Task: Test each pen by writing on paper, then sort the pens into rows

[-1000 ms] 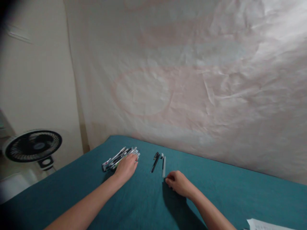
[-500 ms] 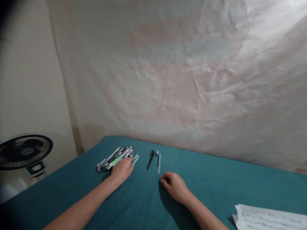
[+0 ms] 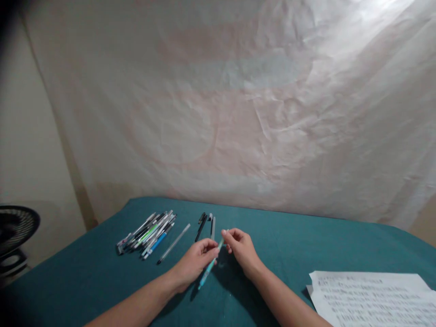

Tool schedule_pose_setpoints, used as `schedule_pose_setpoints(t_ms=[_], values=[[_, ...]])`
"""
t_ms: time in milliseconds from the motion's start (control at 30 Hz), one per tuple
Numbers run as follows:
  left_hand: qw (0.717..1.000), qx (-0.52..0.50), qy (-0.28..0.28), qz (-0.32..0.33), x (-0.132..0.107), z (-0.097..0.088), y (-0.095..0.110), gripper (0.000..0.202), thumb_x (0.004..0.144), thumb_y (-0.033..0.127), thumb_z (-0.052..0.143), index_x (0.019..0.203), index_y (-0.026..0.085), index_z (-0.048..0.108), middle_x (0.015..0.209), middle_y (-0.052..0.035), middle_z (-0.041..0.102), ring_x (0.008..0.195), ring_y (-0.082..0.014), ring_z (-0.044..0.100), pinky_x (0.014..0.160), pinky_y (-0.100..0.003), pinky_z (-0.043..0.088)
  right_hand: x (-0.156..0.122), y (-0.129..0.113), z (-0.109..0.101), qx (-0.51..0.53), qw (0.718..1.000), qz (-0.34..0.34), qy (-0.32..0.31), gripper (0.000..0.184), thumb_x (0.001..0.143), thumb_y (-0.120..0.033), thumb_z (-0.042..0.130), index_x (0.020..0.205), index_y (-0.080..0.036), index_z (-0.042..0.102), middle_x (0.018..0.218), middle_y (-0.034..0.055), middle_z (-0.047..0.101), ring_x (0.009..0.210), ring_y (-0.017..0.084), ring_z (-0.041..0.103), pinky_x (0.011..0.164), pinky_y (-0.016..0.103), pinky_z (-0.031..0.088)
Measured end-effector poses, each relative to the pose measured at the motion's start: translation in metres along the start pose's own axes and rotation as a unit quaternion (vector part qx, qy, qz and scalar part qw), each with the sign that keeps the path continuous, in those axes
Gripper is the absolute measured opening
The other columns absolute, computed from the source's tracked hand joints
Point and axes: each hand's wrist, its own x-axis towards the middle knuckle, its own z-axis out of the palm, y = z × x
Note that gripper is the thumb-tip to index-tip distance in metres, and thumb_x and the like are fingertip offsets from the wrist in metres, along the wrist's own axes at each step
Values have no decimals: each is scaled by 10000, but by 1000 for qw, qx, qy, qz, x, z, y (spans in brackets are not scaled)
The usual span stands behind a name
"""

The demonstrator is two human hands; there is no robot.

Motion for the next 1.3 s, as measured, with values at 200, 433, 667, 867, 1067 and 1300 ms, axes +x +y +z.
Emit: schedule_pose_setpoints(t_ms=[200,433,667,867,1067,1300], values=[[994,-82,23,-63,-3,15,-14,321,698,428,557,817,140,482,711,-9,527,561,-81,489,518,-206,365,4,2,-7,36,998,21,48,337,683,-469,587,557,-167,507,472,-48,458,417,68,366,459,214,281],[994,-83,14,-65,-7,13,-20,253,719,382,540,756,146,457,630,28,494,478,-41,393,458,-177,264,8,11,-14,88,992,79,39,311,649,-418,636,531,-163,501,472,-39,459,420,68,356,440,216,258],[994,-89,-5,-58,-5,10,-25,260,728,390,520,752,144,440,630,26,479,480,-40,382,449,-178,240,11,12,-14,131,985,103,49,310,600,-401,678,517,-164,498,470,-42,454,418,61,344,430,206,265],[993,-97,-13,-63,-5,9,-25,284,713,416,528,743,149,436,615,33,471,473,-37,364,448,-178,221,8,8,-12,146,984,88,42,312,597,-394,687,499,-165,498,484,-35,456,440,69,375,440,207,293],[985,-141,-24,-98,-6,7,-19,330,682,440,563,783,141,466,626,38,453,465,-29,342,440,-180,179,7,6,-11,164,983,81,16,260,611,-392,678,689,-147,643,597,12,570,500,93,450,475,216,347],[984,-154,-24,-84,-8,10,-17,322,706,430,551,805,132,477,648,32,462,482,-32,362,455,-181,216,7,3,-8,199,975,94,1,347,669,-450,618,866,-164,631,829,55,634,592,111,521,492,216,383]])
